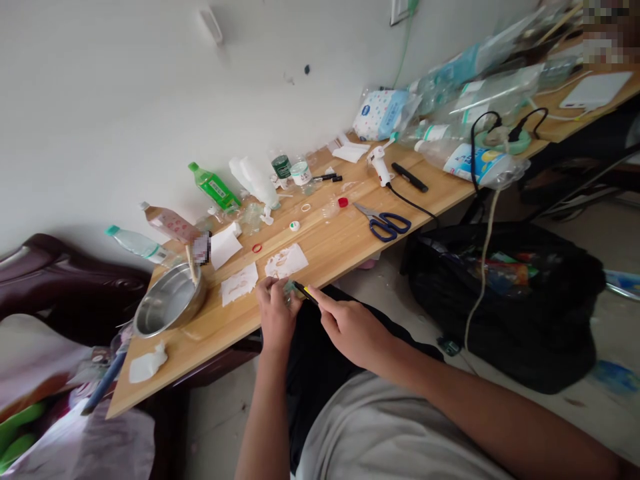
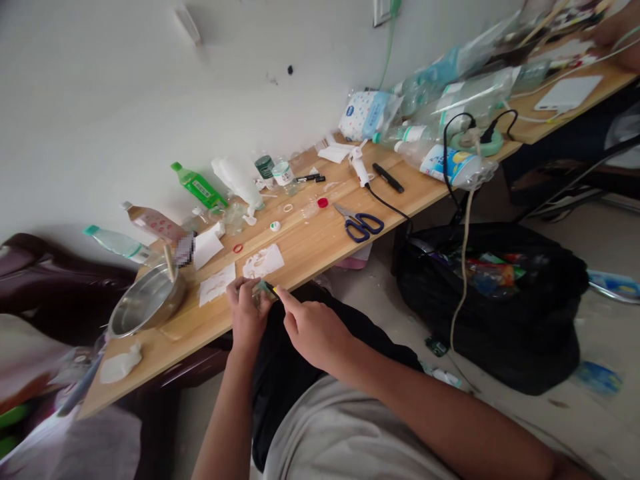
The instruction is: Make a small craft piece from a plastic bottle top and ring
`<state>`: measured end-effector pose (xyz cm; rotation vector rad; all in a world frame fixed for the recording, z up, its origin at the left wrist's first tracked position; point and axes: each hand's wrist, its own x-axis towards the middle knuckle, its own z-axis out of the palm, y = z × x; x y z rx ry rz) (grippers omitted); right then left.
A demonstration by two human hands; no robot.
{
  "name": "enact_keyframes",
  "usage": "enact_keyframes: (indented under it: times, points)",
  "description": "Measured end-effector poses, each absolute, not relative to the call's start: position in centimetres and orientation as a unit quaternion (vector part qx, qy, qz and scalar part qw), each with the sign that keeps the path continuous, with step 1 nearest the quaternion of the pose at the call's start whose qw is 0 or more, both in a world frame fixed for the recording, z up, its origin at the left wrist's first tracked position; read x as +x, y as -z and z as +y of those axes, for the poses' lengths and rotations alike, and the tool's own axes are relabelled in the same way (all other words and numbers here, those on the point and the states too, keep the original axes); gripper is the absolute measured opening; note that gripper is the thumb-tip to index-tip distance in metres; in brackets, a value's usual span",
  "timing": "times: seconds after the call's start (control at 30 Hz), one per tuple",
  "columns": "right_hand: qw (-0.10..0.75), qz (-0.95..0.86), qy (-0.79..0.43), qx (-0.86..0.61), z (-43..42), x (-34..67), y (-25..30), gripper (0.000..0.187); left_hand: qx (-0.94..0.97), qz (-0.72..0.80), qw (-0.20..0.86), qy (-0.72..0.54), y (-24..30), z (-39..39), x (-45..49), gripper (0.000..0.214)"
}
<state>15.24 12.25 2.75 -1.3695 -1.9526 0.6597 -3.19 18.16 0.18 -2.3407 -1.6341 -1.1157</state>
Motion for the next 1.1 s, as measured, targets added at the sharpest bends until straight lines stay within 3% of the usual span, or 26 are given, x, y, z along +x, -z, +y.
enact_keyframes:
  times: [0.23,0.77,1.1]
  points:
    - [0.275,-0.756,-0.254,-0.537,12.2,15.2,-3.4,0.055,-0.761,-0.537,0.051,0.361,0.0,18.2,-3.1,0.026]
    - [0.258,-0.77,-0.234,-0.534,11.0,14.5,-1.5,0.053,-0.743,-0.552,0.056,0.374,0.0,18.8,-2.9,0.024]
    - [0.392,-0.75,-0.199,-0.495,10.3,15.1,1.2,0.062,-0.769,-0.518,-0.004,0.376,-1.1,18.9,-4.6,0.019]
